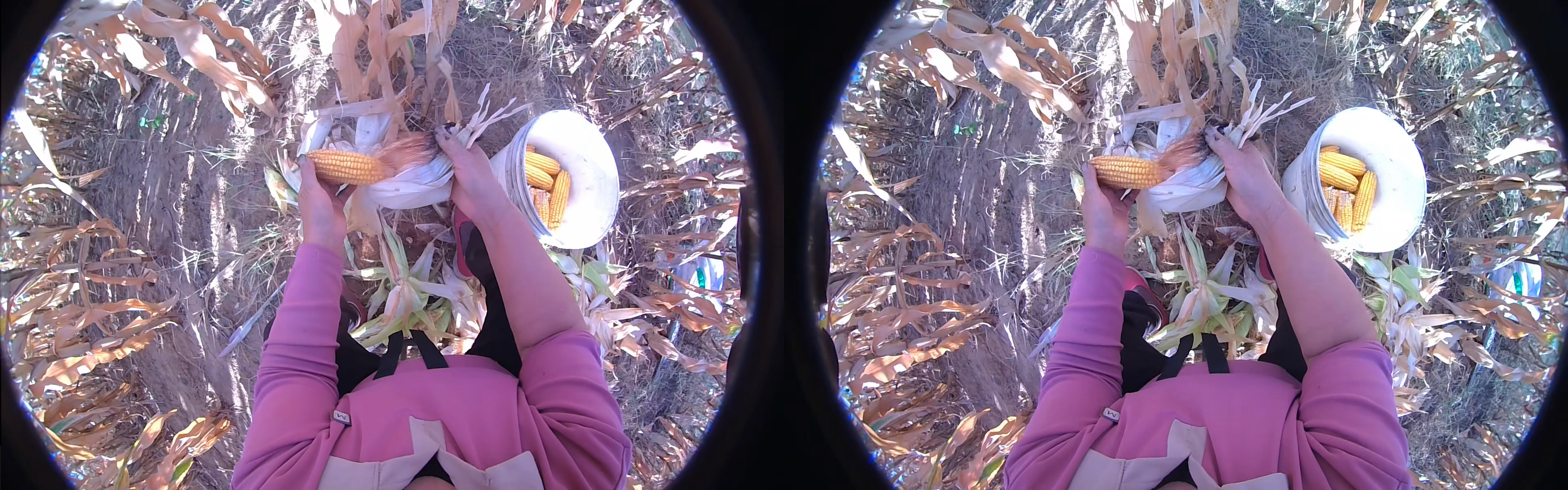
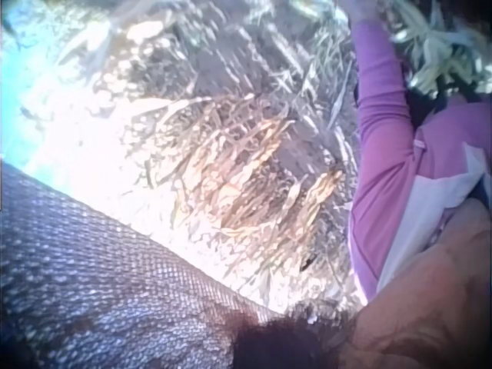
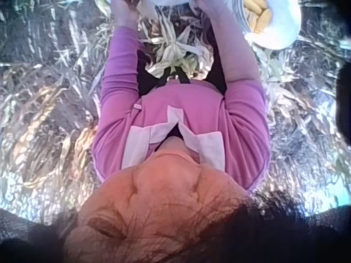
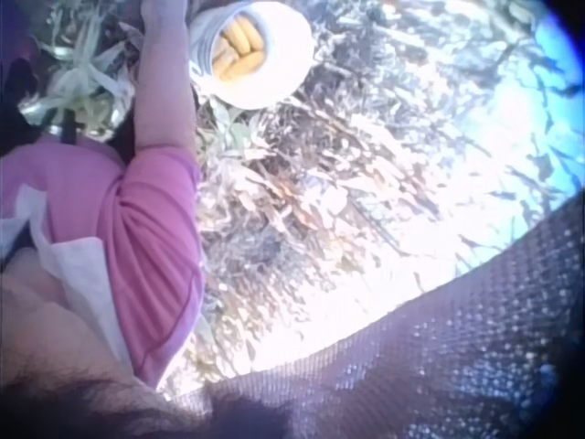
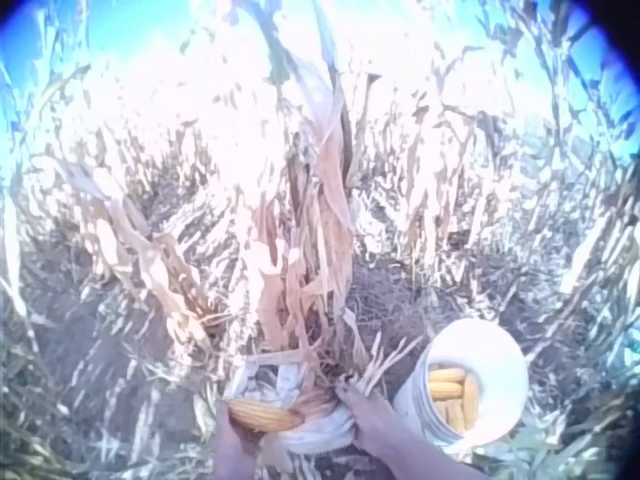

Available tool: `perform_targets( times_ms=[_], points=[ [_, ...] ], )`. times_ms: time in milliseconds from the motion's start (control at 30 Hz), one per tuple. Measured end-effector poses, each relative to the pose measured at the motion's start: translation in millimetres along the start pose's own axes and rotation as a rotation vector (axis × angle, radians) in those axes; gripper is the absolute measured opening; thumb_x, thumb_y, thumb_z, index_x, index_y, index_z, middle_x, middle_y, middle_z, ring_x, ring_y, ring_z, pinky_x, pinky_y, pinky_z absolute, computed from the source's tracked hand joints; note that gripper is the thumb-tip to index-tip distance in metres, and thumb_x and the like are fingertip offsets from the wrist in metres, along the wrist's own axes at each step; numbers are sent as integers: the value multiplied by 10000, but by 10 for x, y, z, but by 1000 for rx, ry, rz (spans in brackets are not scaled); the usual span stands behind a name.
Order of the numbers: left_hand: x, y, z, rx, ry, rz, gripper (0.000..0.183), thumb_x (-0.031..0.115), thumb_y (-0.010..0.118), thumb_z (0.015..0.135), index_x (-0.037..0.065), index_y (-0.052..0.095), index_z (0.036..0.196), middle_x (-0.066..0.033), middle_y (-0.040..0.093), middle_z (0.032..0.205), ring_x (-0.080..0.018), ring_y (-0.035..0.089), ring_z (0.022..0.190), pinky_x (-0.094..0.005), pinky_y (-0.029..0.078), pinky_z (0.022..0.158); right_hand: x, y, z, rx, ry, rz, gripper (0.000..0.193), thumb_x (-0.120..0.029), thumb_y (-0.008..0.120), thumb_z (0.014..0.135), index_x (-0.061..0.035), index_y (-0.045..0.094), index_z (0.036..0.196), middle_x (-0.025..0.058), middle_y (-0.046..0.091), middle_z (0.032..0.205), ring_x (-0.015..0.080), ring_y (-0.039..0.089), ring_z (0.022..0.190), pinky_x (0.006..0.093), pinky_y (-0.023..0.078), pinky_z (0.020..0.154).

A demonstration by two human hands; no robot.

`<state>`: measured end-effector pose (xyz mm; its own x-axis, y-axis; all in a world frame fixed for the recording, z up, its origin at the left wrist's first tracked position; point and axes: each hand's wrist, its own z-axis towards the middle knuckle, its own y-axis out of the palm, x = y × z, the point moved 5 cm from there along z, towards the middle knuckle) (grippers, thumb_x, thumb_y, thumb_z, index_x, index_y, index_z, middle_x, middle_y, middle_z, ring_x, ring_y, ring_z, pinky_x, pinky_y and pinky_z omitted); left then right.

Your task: The person shucks corn cobs by hand, removing husks and silks, then places the cleaned cobs into a white bucket. The person repeats this process for several cobs in a cornfield.

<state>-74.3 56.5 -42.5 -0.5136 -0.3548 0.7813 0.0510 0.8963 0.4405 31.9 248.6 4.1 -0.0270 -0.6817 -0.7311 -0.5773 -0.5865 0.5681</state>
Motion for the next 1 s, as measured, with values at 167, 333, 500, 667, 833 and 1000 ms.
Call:
perform_targets(
  times_ms=[167, 333, 500, 667, 833, 1000],
  points=[
    [266, -147, 95, 122, 152, -108, 478, 491, 372, 1025, 105, 493, 1281, -67, 592, 1199, -219, 571, 1054, -425, 450, 905, -21, -407, 254, 119, -14, -224, 260, -242, 579, 983, -42, 593, 1147, 30, 663, 1005, 138, 645, 874, 303, 517, 754],
    [443, -234, 115, 83, 221, -102, 523, 526, 413, 1007, 112, 463, 1322, -75, 556, 1254, -219, 540, 1092, -427, 436, 923, 10, -552, 368, 171, 40, -434, 300, -279, 609, 963, -26, 612, 1123, 29, 662, 998, 120, 616, 853, 306, 491, 734],
    [593, -289, 93, 127, 279, -130, 569, 577, 451, 972, 128, 447, 1322, -75, 543, 1259, -223, 530, 1104, -429, 423, 929, -34, -609, 398, 226, 25, -746, 364, -293, 632, 936, 8, 617, 1141, 66, 667, 992, 143, 603, 869, 312, 479, 738],
    [534, -271, 90, 86, 214, -160, 526, 562, 509, 955, 136, 501, 1265, -57, 563, 1178, -205, 533, 1035, -395, 425, 887, 367, -445, 306, -135, 113, -865, 423, -320, 661, 894, 22, 630, 1142, 128, 676, 967, 179, 613, 866, 339, 488, 776],
    [427, -222, 86, 48, 191, -105, 463, 491, 531, 975, 98, 516, 1219, -59, 590, 1085, -185, 567, 992, -393, 467, 867, 863, -38, -274, -980, 337, -1460, 770, -365, 719, 846, -45, 355, 1445, 168, 587, 1255, 252, 590, 1088, 369, 460, 956],
    [391, -31, -86, -50, 168, 179, 428, 446, 532, 987, 70, 538, 1190, -42, 592, 1047, -148, 583, 920, -342, 486, 798, 411, 132, -34, -534, -65, -1187, 831, -399, 714, 852, -40, 302, 1478, 226, 581, 1262, 307, 557, 1195, 385, 433, 1015]
  ],
)
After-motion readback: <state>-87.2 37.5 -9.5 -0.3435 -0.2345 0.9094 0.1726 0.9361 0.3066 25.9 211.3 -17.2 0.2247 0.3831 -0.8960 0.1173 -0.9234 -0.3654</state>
